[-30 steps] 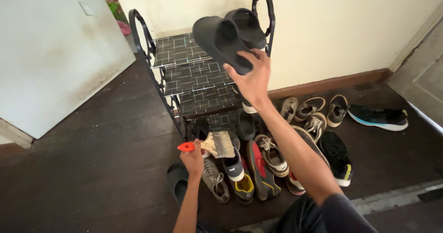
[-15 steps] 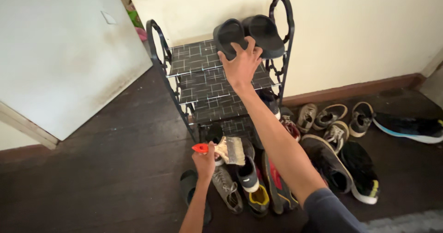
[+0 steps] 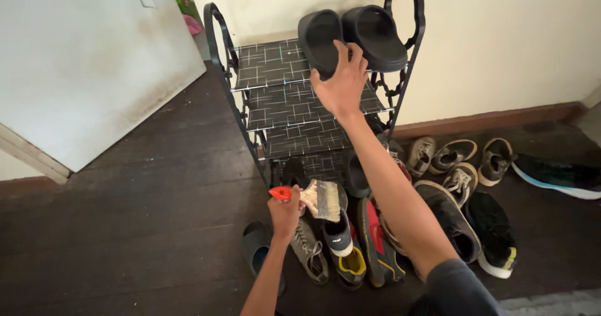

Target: The person cleans the sole of a slide by hand using a brush, while sitting on the floor near a shoe rack.

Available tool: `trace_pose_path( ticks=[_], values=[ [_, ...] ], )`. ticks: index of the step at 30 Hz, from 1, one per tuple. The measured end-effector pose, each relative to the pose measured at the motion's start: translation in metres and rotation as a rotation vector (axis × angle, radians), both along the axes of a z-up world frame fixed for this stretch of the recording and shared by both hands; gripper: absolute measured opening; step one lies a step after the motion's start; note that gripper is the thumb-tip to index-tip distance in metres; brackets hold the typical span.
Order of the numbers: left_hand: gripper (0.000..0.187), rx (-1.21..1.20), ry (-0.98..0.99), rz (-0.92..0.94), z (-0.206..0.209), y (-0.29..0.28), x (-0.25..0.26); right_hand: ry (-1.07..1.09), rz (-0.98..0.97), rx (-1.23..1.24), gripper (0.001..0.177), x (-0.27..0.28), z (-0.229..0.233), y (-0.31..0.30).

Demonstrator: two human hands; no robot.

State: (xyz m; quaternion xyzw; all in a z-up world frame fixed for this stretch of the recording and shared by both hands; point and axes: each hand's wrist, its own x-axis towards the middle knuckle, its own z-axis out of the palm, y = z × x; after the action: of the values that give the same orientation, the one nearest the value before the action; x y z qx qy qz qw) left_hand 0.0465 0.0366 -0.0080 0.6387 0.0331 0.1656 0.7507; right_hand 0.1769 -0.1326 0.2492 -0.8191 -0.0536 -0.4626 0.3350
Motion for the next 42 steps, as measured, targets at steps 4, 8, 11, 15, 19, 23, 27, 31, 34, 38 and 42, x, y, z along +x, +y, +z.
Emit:
trace_pose_path(
  ticks=[4, 8, 11, 15, 19, 23, 27, 31, 34, 38, 42],
  values=[
    [0.021, -0.002, -0.024, -0.020, 0.012, -0.003, -0.001, -0.097, 0.225, 0.082, 0.069, -0.016, -0.011, -0.024],
    [0.023, 0.055, 0.006, -0.035, 0.020, -0.005, 0.001, -0.043, 0.244, 0.135, 0.064, -0.022, -0.013, -0.030],
    [0.024, 0.063, -0.016, -0.057, 0.026, -0.007, 0.002, -0.040, 0.238, 0.167, 0.064, -0.021, -0.012, -0.030],
    [0.021, 0.053, 0.025, -0.078, 0.034, -0.005, -0.006, -0.088, 0.246, 0.097, 0.062, -0.018, -0.015, -0.030],
    [0.020, 0.054, -0.005, -0.057, 0.039, 0.004, -0.015, -0.059, 0.219, 0.107, 0.063, -0.024, -0.014, -0.023],
    [0.021, 0.062, -0.044, 0.016, 0.031, 0.014, -0.020, -0.139, 0.192, 0.060, 0.066, -0.044, -0.020, -0.023],
    [0.024, -0.064, -0.068, 0.079, 0.012, 0.018, -0.018, -0.109, 0.216, 0.132, 0.063, -0.077, -0.040, -0.031],
    [0.027, -0.080, -0.025, 0.138, -0.003, 0.016, -0.018, 0.059, 0.244, 0.247, 0.059, -0.105, -0.083, -0.049],
    [0.031, -0.051, 0.039, 0.176, -0.011, 0.011, -0.021, 0.106, 0.222, 0.282, 0.053, -0.110, -0.138, -0.066],
    [0.032, -0.064, 0.005, 0.193, -0.020, 0.005, -0.023, 0.166, 0.219, 0.273, 0.046, -0.109, -0.222, -0.089],
    [0.032, -0.102, 0.042, 0.216, -0.030, -0.004, -0.036, 0.309, 0.137, 0.237, 0.045, -0.125, -0.284, -0.106]
  ],
)
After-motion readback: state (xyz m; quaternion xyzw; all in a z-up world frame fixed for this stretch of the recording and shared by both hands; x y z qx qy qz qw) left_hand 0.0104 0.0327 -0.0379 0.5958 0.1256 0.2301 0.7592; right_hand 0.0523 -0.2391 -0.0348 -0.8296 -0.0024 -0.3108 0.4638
